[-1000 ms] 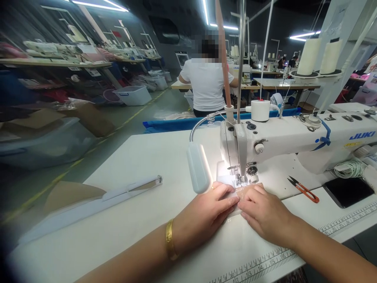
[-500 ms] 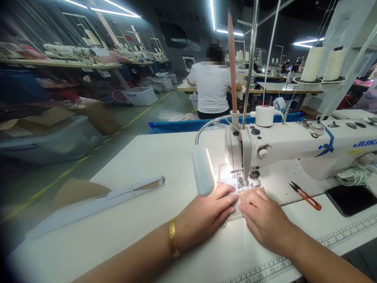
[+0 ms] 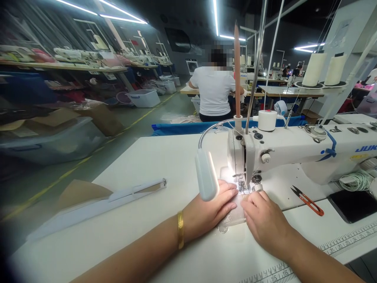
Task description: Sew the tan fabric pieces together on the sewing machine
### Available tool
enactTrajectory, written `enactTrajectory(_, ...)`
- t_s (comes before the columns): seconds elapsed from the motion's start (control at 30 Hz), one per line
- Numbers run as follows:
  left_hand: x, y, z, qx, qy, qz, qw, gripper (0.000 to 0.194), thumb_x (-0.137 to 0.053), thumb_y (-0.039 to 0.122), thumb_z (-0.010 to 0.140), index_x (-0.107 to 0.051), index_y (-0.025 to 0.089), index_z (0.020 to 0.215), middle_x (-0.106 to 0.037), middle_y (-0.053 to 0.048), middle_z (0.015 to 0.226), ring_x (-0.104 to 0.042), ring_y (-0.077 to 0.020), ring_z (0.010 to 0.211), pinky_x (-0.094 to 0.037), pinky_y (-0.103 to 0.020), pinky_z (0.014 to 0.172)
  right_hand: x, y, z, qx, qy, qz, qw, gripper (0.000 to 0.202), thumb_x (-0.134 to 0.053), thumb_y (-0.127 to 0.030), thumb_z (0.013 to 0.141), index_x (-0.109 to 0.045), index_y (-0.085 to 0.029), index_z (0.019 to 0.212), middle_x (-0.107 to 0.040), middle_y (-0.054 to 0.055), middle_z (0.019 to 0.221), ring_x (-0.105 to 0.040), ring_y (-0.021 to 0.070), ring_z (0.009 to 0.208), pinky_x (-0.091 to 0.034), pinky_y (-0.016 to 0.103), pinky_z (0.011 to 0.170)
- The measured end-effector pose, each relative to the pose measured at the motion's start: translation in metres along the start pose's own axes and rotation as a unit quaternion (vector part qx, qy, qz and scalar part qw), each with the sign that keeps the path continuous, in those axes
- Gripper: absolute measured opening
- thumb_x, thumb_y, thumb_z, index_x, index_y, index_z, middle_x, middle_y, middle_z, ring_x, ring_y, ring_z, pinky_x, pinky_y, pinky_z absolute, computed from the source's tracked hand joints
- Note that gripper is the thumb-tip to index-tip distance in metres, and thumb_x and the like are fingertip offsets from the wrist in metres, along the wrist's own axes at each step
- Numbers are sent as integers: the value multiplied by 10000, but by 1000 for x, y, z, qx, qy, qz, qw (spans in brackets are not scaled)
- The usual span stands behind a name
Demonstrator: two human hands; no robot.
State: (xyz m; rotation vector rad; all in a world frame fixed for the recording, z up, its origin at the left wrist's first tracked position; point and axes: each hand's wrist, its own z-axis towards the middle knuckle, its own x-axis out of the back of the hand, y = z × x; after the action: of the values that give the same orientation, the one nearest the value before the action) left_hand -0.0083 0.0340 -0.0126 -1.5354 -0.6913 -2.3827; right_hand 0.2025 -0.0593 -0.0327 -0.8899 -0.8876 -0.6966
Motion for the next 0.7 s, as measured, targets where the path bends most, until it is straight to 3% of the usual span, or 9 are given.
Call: enactTrajectory(0.7, -4, 0, -2, -3, 16, 10, 1000, 44, -616, 196, 968, -646, 200, 936, -731, -79, 1113, -676, -274, 1034, -502, -466, 981, -7, 1, -3, 16, 31, -10, 999, 322, -425, -17, 989, -602, -208, 1179, -586, 54, 919, -518, 239, 833, -463, 356, 717)
